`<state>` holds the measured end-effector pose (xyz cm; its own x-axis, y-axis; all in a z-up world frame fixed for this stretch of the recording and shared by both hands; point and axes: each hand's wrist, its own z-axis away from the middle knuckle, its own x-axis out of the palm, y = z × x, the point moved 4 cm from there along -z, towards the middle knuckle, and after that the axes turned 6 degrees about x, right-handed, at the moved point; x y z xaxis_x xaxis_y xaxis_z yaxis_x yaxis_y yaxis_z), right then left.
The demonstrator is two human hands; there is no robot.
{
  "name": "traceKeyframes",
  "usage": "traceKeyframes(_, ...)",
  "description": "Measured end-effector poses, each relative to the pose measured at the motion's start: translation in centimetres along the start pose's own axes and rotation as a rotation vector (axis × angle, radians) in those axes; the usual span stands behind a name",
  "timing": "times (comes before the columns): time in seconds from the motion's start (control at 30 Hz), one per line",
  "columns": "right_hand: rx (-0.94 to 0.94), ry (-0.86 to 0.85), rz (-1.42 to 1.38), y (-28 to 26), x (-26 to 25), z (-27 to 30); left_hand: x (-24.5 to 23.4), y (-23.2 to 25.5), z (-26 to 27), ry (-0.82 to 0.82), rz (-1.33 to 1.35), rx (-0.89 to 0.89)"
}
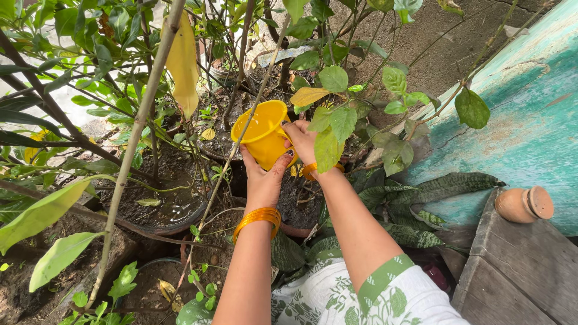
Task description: The person waters several potted plants on a balcony using a small yellow mug filled with water from a green bucket.
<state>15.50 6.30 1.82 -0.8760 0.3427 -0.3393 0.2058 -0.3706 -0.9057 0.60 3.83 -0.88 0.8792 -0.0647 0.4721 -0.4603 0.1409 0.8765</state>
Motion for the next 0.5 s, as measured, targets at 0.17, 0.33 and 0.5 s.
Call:
traceKeyframes(0.17,-0.012,0.010,0.008,0.52,-0.12,-0.36,0.01,-0.20,-0.06,0.007,-0.031,-0.017)
traceKeyframes(0.33,0.001,0.000,-0.023,0.44,-0.10,-0.37,-0.02,-0.47,-0.16,0.009,-0.024,0.008)
traceKeyframes(0.5,0.014,0.011,0.030,-0.25,-0.09,-0.10,0.00,-0.61,-0.33,-0.014,0.010,0.055)
